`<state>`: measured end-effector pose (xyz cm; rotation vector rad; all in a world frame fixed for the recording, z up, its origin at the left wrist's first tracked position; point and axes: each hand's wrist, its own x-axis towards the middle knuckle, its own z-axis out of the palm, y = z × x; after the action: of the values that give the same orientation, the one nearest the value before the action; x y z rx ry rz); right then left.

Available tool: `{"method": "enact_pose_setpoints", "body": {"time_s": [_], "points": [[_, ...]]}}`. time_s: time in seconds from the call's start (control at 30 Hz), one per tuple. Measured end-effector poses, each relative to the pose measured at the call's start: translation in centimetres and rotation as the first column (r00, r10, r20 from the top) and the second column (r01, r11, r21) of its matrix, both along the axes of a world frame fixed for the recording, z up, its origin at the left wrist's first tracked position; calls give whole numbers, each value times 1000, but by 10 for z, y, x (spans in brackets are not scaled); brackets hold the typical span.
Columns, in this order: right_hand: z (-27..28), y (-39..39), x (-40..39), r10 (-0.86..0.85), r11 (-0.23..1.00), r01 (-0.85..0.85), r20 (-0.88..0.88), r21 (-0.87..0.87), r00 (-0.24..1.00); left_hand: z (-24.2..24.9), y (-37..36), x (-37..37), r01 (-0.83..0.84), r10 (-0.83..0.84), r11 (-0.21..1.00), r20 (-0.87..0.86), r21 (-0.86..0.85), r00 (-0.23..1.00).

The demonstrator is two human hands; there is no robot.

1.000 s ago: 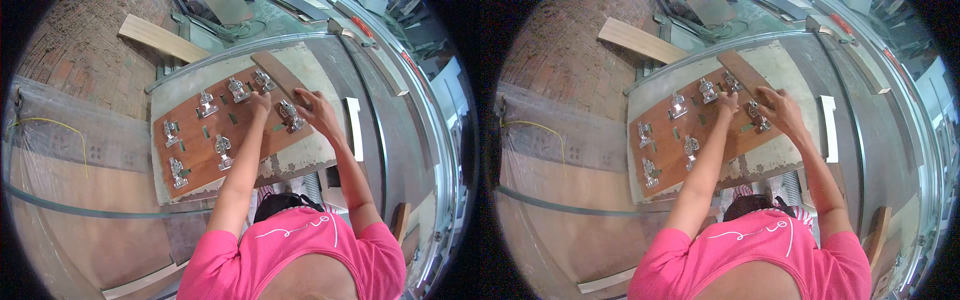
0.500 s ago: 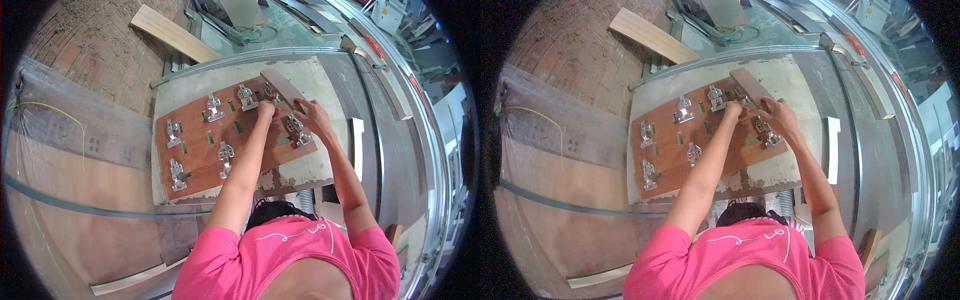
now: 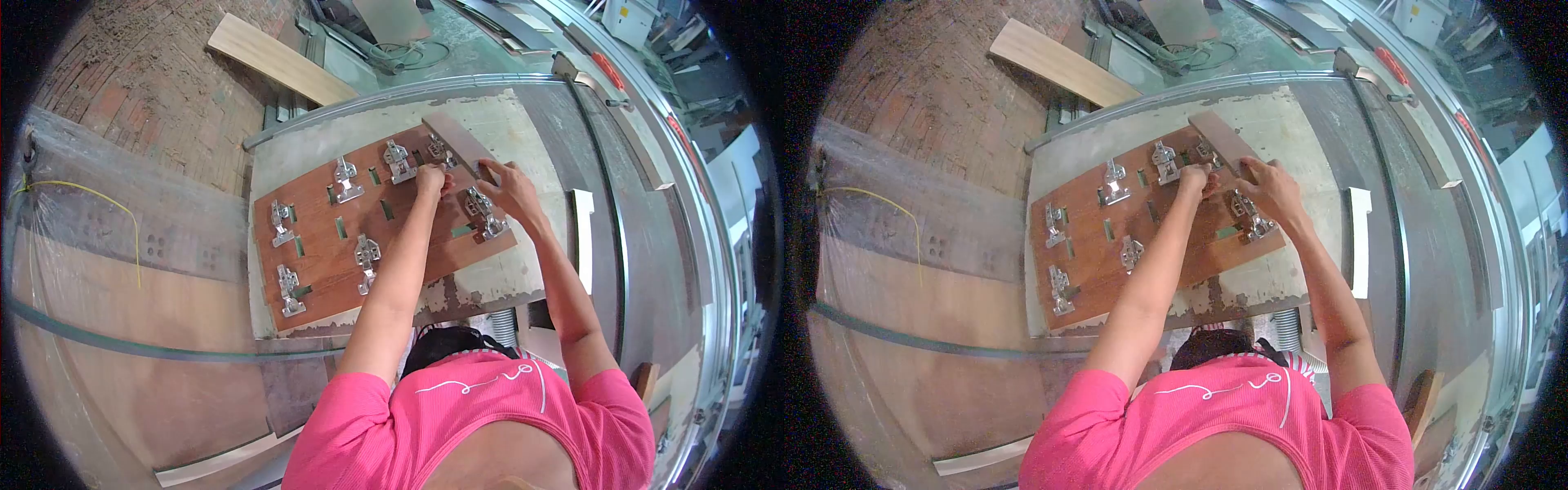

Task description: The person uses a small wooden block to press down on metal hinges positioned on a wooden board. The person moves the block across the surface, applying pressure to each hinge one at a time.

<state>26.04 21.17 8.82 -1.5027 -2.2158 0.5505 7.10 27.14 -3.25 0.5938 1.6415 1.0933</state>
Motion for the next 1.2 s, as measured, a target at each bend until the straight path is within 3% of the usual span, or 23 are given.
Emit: {"method": "enact_pose_setpoints", "body": {"time_s": [0.2,0.37,0.5,0.53,0.57,0.6,0.67,0.7,0.77,0.8,0.87,0.97,1.0,1.07,1.13,1.2], "points": [[4,0,-4,-16,996,25,-115,81,993,-4,6,-1,15,-15,1000,12,12,1000],[-10,1,-2,-7,1000,7,39,1,999,5,-3,2,-85,84,995,36,52,996],[1,-2,-7,-15,1000,14,42,7,999,-10,4,-9,-20,18,999,51,34,999],[9,-5,-11,-1,1000,1,-1,15,1000,-43,19,-19,86,-47,987,-270,135,962],[17,-7,-14,12,1000,-11,-43,25,999,-61,27,-25,218,-71,956,-567,195,821],[22,-8,-17,13,1000,-12,-42,22,999,-37,15,-20,217,-72,957,-566,193,821],[29,-10,-26,51,994,-31,-195,105,980,41,-25,-14,31,139,974,-697,225,703],[31,-12,-32,51,994,-32,-196,102,979,41,-29,-23,31,137,974,-698,223,702],[35,-14,-44,118,981,-63,-301,186,946,45,-36,-38,100,371,884,-816,456,444],[35,-15,-49,119,980,-64,-300,188,946,47,-39,-40,100,373,883,-815,458,444],[31,-16,-59,147,984,-111,-275,142,950,49,-43,-43,-25,169,985,-955,168,244],[4,-8,-69,144,990,-140,-158,35,977,31,-35,-46,-122,100,990,-949,66,300],[-11,-5,-70,196,977,-178,-162,121,967,11,-27,-52,-126,105,990,-948,69,301],[-20,-5,-72,179,983,-174,-100,50,979,-17,-17,-61,-225,272,959,-769,170,578],[-21,-2,-73,171,985,-172,-39,-22,984,-21,-16,-62,-211,233,968,-797,135,558],[-10,-5,-69,180,983,-184,-133,-17,975,-33,-17,-65,-188,179,978,-823,89,540]]}}
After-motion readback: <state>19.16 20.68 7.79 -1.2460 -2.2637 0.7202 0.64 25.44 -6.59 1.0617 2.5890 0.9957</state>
